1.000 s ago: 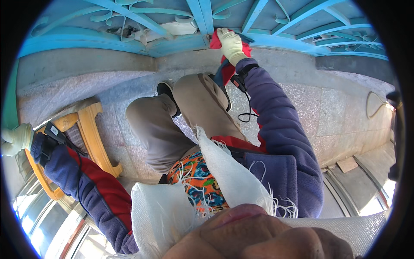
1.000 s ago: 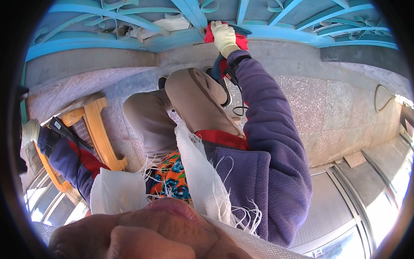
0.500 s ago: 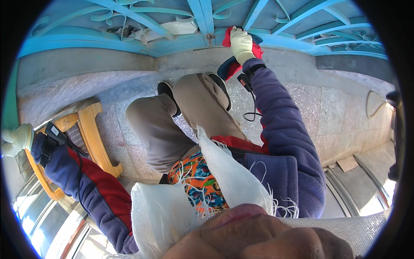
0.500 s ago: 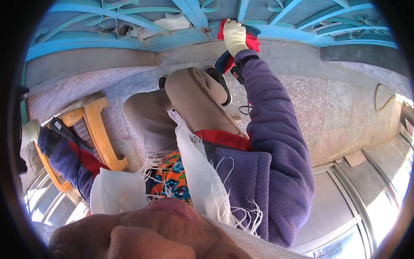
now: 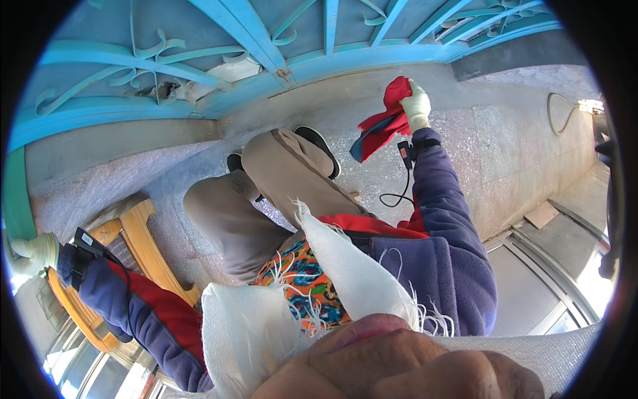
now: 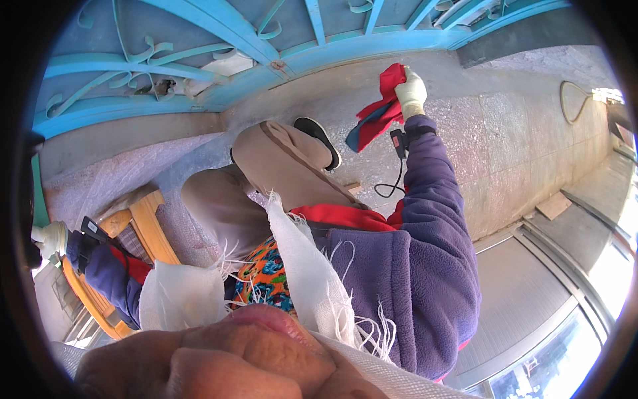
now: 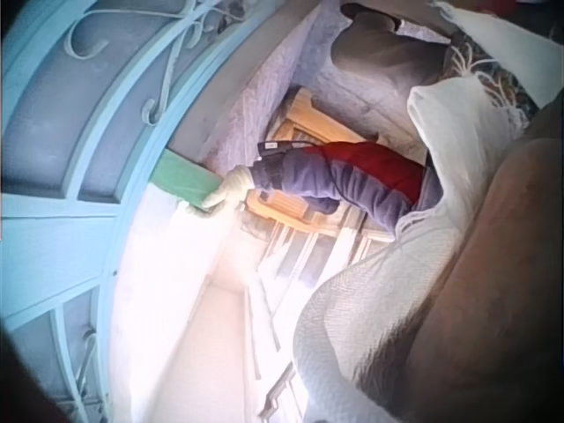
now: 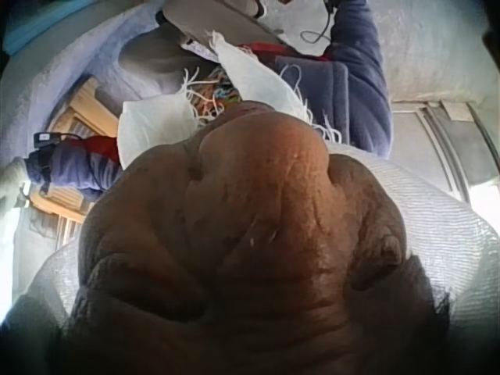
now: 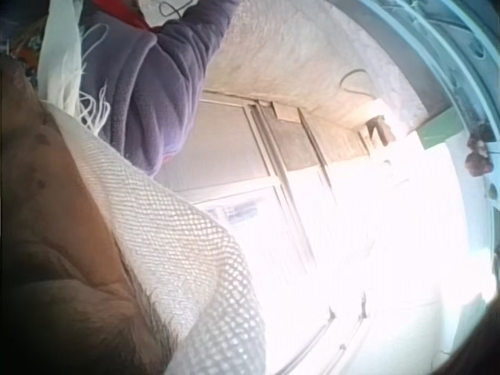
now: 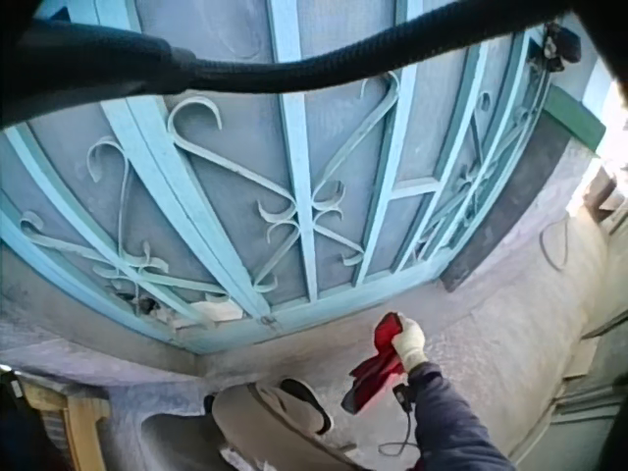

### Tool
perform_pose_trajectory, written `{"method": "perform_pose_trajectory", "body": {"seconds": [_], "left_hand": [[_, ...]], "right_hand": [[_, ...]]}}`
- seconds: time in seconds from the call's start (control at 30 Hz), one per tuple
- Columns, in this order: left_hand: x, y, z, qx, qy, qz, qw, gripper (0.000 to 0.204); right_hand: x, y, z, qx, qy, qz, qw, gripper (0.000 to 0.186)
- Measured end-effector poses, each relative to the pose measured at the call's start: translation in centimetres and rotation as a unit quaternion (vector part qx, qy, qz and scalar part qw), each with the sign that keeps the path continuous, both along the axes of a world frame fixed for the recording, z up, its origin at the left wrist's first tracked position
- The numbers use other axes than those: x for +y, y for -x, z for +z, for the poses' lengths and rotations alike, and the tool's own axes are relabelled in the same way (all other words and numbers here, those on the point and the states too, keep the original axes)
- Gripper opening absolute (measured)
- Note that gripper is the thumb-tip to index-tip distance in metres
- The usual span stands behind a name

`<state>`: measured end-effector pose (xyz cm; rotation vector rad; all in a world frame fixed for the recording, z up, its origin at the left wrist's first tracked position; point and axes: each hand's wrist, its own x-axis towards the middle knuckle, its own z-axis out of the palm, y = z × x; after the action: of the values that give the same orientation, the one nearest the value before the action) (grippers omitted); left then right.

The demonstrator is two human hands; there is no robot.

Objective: The person wipes a light blue metal gate and a nearby glass door frame using a red cloth. They repeatedly rub the gate's bars and the door frame while kneeling, then stand to continue wiping the frame.

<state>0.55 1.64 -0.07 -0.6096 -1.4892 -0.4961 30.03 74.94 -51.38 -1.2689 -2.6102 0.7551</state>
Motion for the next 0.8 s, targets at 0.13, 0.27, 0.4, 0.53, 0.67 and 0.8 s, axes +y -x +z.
{"method": "perform_pose_trajectory", "body": {"seconds": [0.13, 0.27, 0.4, 0.53, 0.67, 0.8], "left_hand": [[-1.6, 1.0, -0.2, 0.016, 0.007, -0.054, 0.998, 0.041], [-0.6, 0.1, -0.6, 0.017, -0.002, 0.004, 1.0, 0.047], [2.4, -1.3, -0.9, 0.021, -0.001, 0.025, 0.999, 0.037], [4.5, -2.3, -1.4, -0.003, -0.014, 0.036, 0.999, 0.041], [4.8, -2.4, -1.3, 0.002, -0.017, 0.006, 1.0, 0.049], [5.0, -2.7, -1.4, -0.007, -0.017, 0.012, 1.0, 0.047]], "right_hand": [[3.6, 0.7, 2.2, 0.049, -0.049, -0.041, 0.997, 0.06], [4.0, 3.0, 3.9, 0.036, -0.134, 0.021, 0.99, 0.058], [3.7, 7.0, 4.2, 0.059, -0.208, 0.064, 0.974, 0.056], [4.6, 10.6, 3.1, 0.045, -0.244, 0.092, 0.964, 0.061], [5.2, 10.8, 1.4, 0.039, -0.24, 0.122, 0.962, 0.06], [6.7, 7.1, 0.6, -0.011, -0.178, 0.097, 0.979, 0.049]]}}
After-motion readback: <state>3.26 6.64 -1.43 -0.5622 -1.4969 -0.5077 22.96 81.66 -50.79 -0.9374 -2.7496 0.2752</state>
